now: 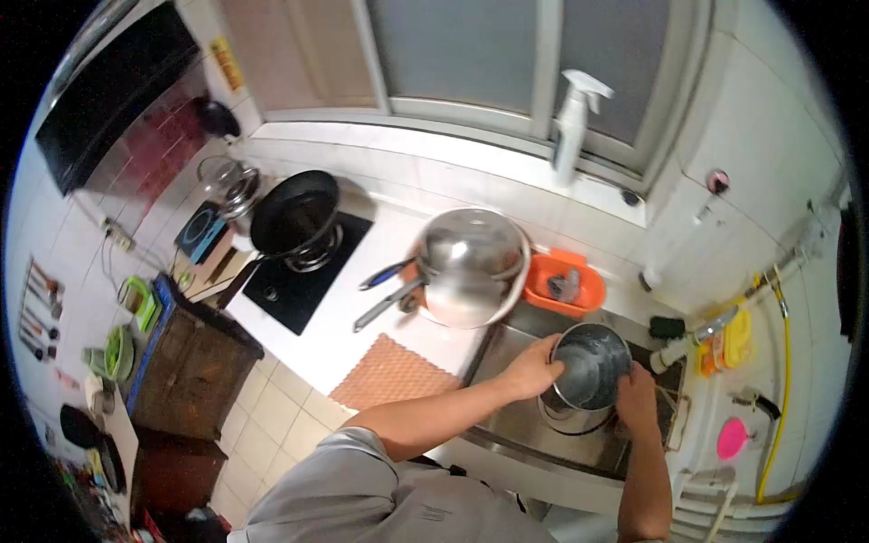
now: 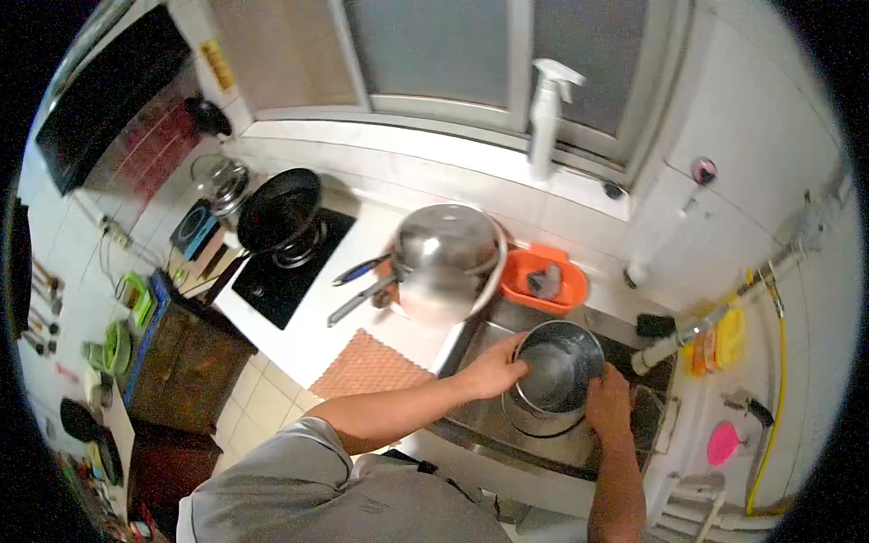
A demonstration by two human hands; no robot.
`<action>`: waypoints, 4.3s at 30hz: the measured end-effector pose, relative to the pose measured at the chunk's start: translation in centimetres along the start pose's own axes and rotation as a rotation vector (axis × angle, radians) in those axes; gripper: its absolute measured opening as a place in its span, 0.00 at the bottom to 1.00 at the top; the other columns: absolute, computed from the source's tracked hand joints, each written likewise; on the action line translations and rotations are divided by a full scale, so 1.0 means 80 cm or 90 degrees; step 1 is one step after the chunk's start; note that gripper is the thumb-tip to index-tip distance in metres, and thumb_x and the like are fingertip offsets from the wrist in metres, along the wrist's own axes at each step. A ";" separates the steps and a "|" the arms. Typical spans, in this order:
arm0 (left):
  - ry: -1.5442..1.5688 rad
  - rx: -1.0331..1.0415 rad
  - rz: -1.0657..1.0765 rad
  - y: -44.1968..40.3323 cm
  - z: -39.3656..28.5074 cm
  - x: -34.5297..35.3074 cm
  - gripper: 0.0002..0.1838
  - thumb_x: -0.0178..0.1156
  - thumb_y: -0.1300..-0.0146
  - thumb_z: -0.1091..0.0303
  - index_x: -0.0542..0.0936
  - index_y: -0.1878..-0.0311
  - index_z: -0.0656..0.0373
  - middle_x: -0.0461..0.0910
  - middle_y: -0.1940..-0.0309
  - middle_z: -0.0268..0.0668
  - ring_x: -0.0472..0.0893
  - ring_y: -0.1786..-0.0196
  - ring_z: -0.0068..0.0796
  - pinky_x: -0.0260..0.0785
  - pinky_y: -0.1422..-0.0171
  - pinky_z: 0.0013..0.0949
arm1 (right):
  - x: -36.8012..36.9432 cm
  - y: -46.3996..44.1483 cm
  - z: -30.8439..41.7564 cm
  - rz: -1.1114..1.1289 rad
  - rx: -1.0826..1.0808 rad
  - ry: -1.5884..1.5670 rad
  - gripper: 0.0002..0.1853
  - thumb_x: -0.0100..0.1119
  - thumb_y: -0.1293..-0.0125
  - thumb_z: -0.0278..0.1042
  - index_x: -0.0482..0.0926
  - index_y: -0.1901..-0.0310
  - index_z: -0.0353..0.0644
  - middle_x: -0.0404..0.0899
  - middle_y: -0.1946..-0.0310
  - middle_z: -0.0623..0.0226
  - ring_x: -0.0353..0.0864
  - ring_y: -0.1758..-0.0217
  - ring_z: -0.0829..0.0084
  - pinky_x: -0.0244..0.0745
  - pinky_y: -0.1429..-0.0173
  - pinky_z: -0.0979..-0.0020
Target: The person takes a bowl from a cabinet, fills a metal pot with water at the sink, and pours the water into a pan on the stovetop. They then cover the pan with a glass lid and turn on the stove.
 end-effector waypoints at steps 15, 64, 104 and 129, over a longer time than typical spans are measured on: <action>0.067 0.191 -0.218 0.263 -0.011 -0.374 0.58 0.73 0.56 0.55 0.45 0.33 0.77 0.54 0.36 0.59 0.57 0.32 0.49 0.51 0.29 0.38 | 0.125 0.012 0.456 0.107 -0.210 -0.115 0.15 0.46 0.42 0.30 0.75 0.61 0.26 0.78 0.70 0.51 0.76 0.63 0.62 0.68 0.54 0.65; 0.571 -0.225 -0.172 0.202 0.233 -0.687 0.47 0.50 0.46 0.27 0.64 0.37 0.62 0.73 0.47 0.43 0.73 0.48 0.37 0.69 0.49 0.39 | 0.442 -0.234 0.802 0.413 -0.107 0.381 0.15 0.46 0.42 0.30 0.75 0.77 0.24 0.78 0.81 0.52 0.80 0.79 0.62 0.73 0.77 0.60; 0.414 -0.119 -0.193 0.189 0.225 -0.708 0.47 0.58 0.46 0.34 0.62 0.37 0.67 0.70 0.43 0.47 0.70 0.39 0.42 0.62 0.38 0.35 | 0.421 -0.223 0.763 0.339 -0.139 0.199 0.18 0.42 0.41 0.33 0.77 0.76 0.27 0.78 0.82 0.52 0.79 0.82 0.62 0.75 0.76 0.61; 0.067 0.234 -0.038 0.111 0.111 -0.648 0.43 0.73 0.55 0.73 0.61 0.35 0.64 0.72 0.44 0.43 0.72 0.42 0.33 0.66 0.39 0.34 | 0.293 -0.160 0.598 0.015 -0.039 -0.003 0.14 0.50 0.43 0.33 0.79 0.66 0.29 0.77 0.68 0.39 0.79 0.60 0.46 0.71 0.52 0.56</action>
Point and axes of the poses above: each hand's wrist, its own y-axis away from the middle knuckle, its own x-axis out of the palm, z = x × y, the point moved 7 cm from there along -y, towards the middle knuckle
